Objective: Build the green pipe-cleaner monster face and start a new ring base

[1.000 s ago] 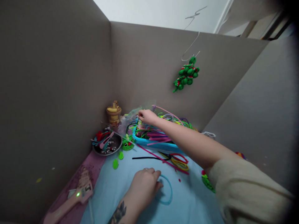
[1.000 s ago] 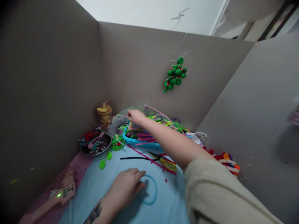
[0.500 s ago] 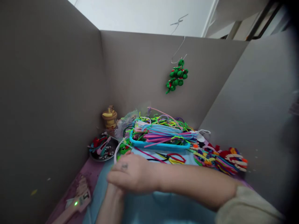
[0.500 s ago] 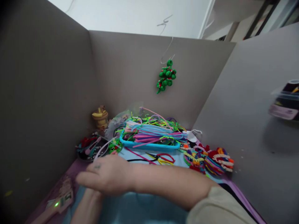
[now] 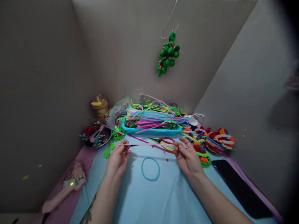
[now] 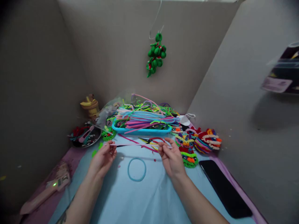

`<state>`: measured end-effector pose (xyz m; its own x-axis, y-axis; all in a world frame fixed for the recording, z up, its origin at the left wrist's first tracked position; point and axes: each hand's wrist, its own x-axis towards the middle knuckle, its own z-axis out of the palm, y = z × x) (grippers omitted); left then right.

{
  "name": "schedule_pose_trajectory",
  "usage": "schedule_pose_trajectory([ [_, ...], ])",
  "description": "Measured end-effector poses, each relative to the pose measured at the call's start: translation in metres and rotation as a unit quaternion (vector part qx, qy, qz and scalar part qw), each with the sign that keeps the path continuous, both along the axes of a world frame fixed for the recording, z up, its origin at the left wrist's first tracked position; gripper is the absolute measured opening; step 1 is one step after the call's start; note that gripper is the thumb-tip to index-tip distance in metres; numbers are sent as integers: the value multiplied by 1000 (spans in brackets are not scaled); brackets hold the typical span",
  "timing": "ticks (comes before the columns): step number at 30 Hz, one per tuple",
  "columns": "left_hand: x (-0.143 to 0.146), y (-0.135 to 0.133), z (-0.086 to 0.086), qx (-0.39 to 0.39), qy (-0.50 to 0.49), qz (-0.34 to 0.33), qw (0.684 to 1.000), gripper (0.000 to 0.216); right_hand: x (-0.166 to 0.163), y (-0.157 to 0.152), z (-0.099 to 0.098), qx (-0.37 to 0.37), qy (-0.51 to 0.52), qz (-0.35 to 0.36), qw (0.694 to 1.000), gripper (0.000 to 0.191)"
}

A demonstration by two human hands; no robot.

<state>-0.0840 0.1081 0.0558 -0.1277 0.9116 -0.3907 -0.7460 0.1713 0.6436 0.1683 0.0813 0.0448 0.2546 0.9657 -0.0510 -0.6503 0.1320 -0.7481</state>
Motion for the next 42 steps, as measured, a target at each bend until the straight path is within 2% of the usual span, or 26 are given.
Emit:
schedule_pose_trajectory([
  [2, 6, -1, -5, 3, 34, -22, 999, 17, 10, 6, -10, -35, 66, 2, 997, 42],
  [5, 14, -4, -9, -3, 78, -57, 995, 12, 17, 11, -19, -76, 139, 10, 987, 37],
  [9, 18, -4, -10, -9, 119, -62, 991, 11, 19, 12, -20, -120, 164, -3, 979, 23],
  [14, 18, -6, -4, 45, 142, -67, 987, 26, 17, 7, -16, -113, 82, -11, 990, 26],
  [18, 23, -13, -2, 53, 176, -103, 978, 31, 6, 0, -14, -110, 15, 20, 994, 30],
  [23, 35, -22, -3, 45, 306, -198, 930, 28, -13, -16, -11, -114, -109, 138, 978, 29],
  [26, 44, -28, -2, 71, 337, -245, 906, 22, -22, -25, -10, -94, -156, 214, 960, 27],
  [30, 53, -35, 3, 97, 331, -275, 898, 18, -31, -32, -10, -91, -164, 264, 946, 30],
  [36, 59, -39, 4, 129, 347, -305, 877, 12, -39, -35, -9, -91, -178, 280, 939, 32],
  [42, 60, -41, 3, 137, 333, -318, 877, 14, -41, -36, -10, -94, -180, 294, 934, 32],
])
